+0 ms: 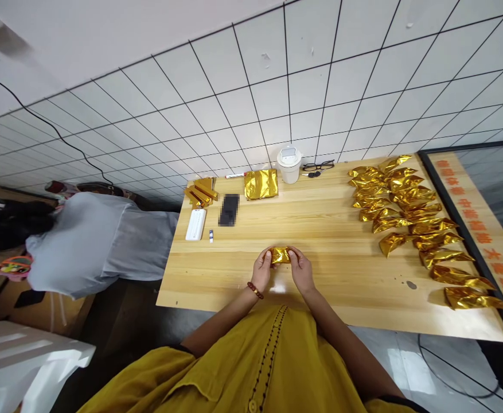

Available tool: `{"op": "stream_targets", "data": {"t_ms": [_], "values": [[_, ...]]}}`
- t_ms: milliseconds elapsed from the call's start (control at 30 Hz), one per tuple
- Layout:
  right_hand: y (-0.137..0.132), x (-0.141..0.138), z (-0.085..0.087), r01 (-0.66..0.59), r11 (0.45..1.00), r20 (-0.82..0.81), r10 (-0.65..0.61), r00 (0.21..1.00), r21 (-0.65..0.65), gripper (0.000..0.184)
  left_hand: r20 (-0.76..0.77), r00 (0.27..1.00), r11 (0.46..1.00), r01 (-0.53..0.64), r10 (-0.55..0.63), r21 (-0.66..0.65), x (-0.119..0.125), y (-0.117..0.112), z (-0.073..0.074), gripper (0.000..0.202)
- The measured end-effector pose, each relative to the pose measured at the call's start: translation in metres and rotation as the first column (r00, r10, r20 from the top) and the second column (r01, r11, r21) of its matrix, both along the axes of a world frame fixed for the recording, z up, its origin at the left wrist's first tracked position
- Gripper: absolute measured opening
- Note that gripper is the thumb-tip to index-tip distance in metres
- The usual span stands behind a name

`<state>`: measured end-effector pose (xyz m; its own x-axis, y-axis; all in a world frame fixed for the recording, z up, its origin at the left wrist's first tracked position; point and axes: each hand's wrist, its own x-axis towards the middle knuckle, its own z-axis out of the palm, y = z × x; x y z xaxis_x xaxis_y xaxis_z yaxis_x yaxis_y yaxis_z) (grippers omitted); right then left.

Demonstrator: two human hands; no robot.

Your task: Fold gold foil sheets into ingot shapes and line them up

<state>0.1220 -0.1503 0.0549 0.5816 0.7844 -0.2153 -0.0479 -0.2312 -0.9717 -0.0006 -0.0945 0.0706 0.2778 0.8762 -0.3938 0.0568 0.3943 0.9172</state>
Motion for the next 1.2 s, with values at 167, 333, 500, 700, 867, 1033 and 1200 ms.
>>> {"op": "stream_targets", "data": {"t_ms": [167,333,500,700,867,1033,1200], "values": [[0.000,0.001,0.001,0.008,1.000,-0.008,-0.008,1.000,-0.013,0.065,-0.018,0.998,0.994,0.069,-0.068,0.079,-0.003,0.000,0.000,0.059],[-0.002,0.005,0.004,-0.038,0.998,-0.009,0.038,0.999,-0.058,0.075,-0.084,0.983,0.963,0.178,-0.164,0.205,-0.006,-0.001,0.002,0.050],[-0.005,0.011,0.005,-0.027,0.999,0.004,0.027,1.000,-0.032,0.068,-0.133,0.954,0.889,0.300,-0.270,0.346,-0.010,0.005,0.012,0.047],[-0.004,0.011,0.008,0.011,1.000,-0.080,-0.012,0.997,-0.011,0.064,-0.057,0.977,0.948,0.212,-0.205,0.239,-0.007,0.007,0.011,0.056],[-0.003,0.006,0.007,0.036,0.998,-0.141,-0.044,0.989,-0.060,0.070,0.011,0.996,0.995,0.086,-0.086,0.041,0.000,0.005,0.002,0.064],[-0.005,0.010,-0.002,-0.006,1.000,-0.069,0.007,0.998,0.014,0.064,-0.029,0.987,0.973,0.163,-0.161,0.164,-0.006,0.006,0.002,0.054],[-0.008,0.014,-0.003,-0.083,0.996,-0.008,0.083,0.997,0.033,0.060,-0.079,0.972,0.948,0.233,-0.221,0.219,-0.011,0.007,0.005,0.050]]}}
